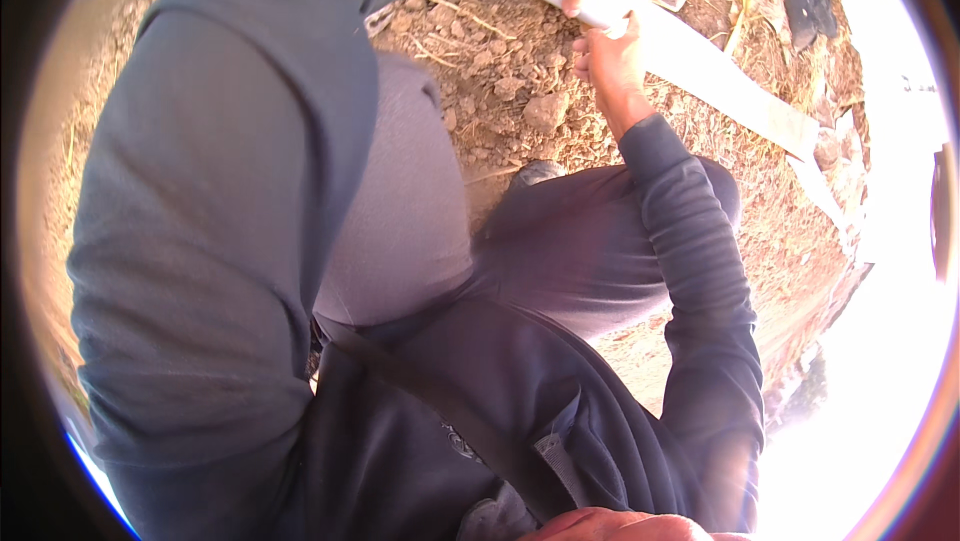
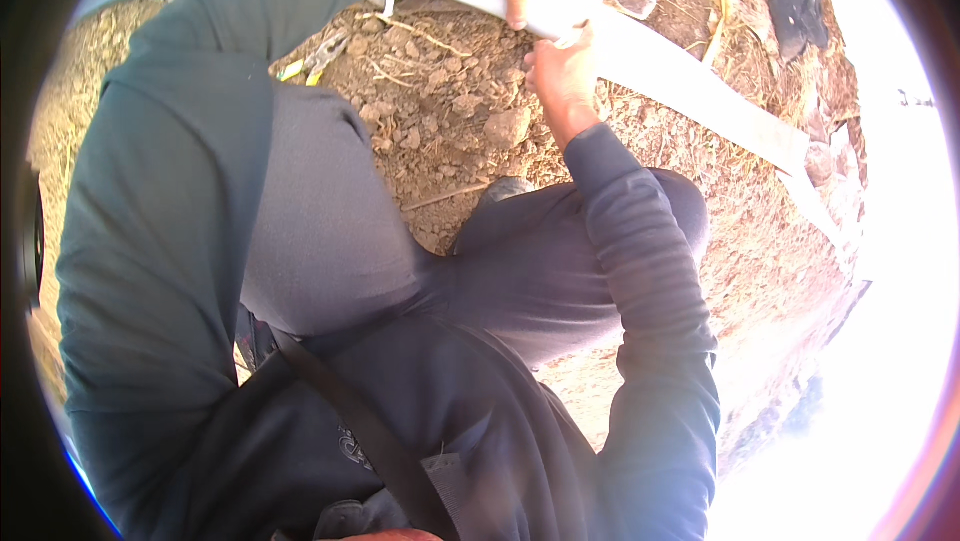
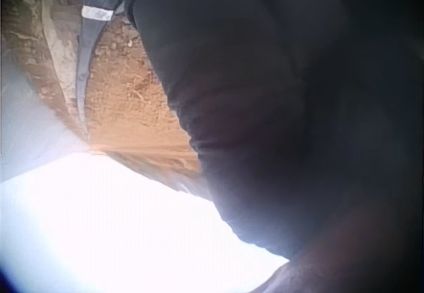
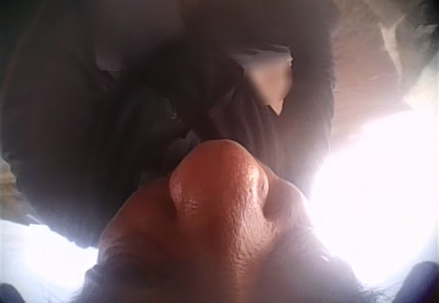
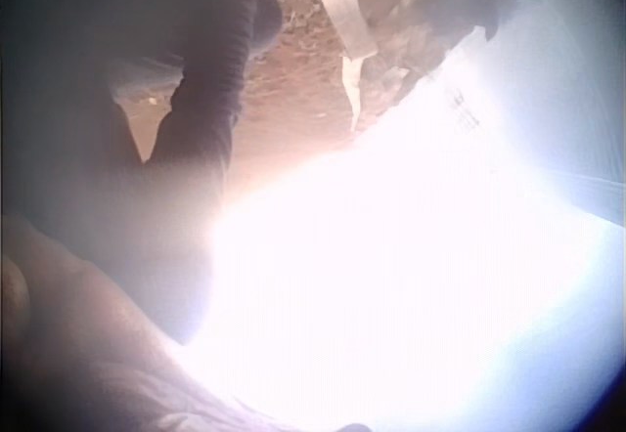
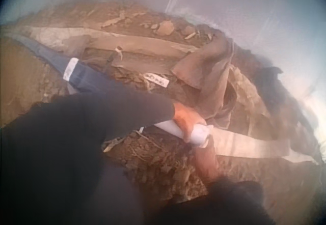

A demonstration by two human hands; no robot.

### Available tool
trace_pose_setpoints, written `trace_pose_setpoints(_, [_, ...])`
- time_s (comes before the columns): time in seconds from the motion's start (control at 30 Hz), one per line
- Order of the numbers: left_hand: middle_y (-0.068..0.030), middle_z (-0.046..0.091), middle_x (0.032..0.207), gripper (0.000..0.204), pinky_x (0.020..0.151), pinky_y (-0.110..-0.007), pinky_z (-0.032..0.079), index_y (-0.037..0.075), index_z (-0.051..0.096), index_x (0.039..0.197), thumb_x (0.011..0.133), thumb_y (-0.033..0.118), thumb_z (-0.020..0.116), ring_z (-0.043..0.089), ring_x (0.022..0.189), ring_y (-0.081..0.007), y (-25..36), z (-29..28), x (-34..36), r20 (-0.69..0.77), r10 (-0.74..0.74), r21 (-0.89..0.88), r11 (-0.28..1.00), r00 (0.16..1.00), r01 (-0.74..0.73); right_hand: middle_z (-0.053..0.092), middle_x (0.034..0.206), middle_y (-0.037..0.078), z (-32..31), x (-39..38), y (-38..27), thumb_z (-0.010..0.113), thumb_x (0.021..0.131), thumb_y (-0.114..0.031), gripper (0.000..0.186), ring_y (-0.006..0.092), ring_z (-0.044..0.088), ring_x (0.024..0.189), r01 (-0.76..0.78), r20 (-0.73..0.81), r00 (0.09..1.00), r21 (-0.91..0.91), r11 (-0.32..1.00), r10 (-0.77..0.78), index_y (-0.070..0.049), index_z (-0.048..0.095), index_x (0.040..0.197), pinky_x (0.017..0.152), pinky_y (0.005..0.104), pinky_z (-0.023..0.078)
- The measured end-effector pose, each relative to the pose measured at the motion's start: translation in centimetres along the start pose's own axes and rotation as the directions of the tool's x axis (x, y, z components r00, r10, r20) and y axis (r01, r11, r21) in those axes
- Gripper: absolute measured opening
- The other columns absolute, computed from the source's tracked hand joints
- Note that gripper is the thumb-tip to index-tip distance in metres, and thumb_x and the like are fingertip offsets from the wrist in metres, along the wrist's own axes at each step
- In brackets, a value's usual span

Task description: The person sits on the ground and secures a white pipe to a black pipe using metal hose clamps and pliers. They tighten the clamps and then wrap the joint with a strip of white tape.

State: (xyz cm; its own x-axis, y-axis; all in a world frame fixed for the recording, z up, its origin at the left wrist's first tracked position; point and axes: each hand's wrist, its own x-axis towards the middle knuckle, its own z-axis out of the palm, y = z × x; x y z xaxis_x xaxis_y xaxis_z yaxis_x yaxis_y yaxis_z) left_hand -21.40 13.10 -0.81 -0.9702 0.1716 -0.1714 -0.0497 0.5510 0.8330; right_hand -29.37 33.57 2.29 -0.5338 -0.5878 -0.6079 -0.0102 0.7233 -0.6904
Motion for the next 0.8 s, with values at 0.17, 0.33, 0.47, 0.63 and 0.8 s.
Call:
trace_pose_setpoints(0.17, [-0.0089, 0.069, 0.138, 0.104, 0.107, -0.044, 0.049, 0.017, 0.05, 0.155, 0.06, 0.025, 0.092, 0.064, 0.125, -0.0298, 1.1, -0.3, -0.6, -0.031, -0.061, -0.021, 0.998, 0.998, 0.061, 0.075, 0.107, 0.027, -0.6, 0.8, 0.5, 0.07, 0.089, -0.029, 0.055, 0.0437, 0.071, 0.11, 0.023, -0.243, 0.964, -0.318, 0.948, -0.105, 0.002, 0.061, 0.134, 0.101, 0.0477, 0.053])
trace_pose_setpoints(0.33, [-0.0099, 0.069, 0.14, 0.096, 0.112, -0.045, 0.048, 0.017, 0.051, 0.153, 0.065, 0.021, 0.091, 0.064, 0.128, -0.0303, 3.0, -0.7, -1.1, -0.032, -0.22, 0.019, 0.975, 0.975, 0.221, 0.075, 0.086, 0.019, -2.9, 1.7, 0.6, 0.071, 0.092, -0.027, 0.034, 0.0267, 0.073, 0.075, 0.17, -0.105, 0.957, -0.547, 0.82, -0.269, 0.005, 0.073, 0.107, 0.074, 0.0411, 0.058])
trace_pose_setpoints(0.47, [-0.0089, 0.069, 0.137, 0.091, 0.11, -0.047, 0.048, 0.019, 0.052, 0.149, 0.067, 0.027, 0.09, 0.063, 0.128, -0.0301, 3.3, -0.5, -1.2, -0.057, -0.238, 0.075, 0.967, 0.97, 0.242, 0.074, 0.075, 0.019, -3.5, 2.3, 0.4, 0.07, 0.091, -0.023, 0.027, 0.0242, 0.074, 0.074, 0.233, 0.113, 0.972, -0.592, 0.771, -0.207, 0.003, 0.077, 0.091, 0.07, 0.0396, 0.058])
trace_pose_setpoints(0.63, [-0.0099, 0.068, 0.138, 0.088, 0.11, -0.046, 0.048, 0.017, 0.054, 0.148, 0.066, 0.024, 0.087, 0.063, 0.126, -0.0302, 3.0, -0.4, -1.4, -0.081, -0.18, 0.012, 0.983, 0.98, 0.182, 0.075, 0.078, 0.015, -3.4, 2.4, 0.1, 0.069, 0.095, -0.025, 0.028, 0.0289, 0.073, 0.07, 0.358, 0.284, 0.934, -0.754, 0.55, -0.218, 0.001, 0.077, 0.089, 0.065, 0.0424, 0.057])
trace_pose_setpoints(0.8, [-0.0154, 0.066, 0.143, 0.104, 0.115, -0.044, 0.046, 0.014, 0.046, 0.159, 0.064, 0.017, 0.089, 0.061, 0.131, -0.0312, 3.5, -0.8, -1.3, 0.001, -0.269, -0.037, 0.963, 0.963, 0.269, 0.07, 0.07, 0.006, -5.2, 4.3, -0.6, 0.073, 0.099, -0.03, 0.031, 0.015, 0.064, 0.056, 0.072, 0.076, 0.996, -0.244, 0.967, -0.055, -0.002, 0.076, 0.088, 0.05, 0.0356, 0.054])
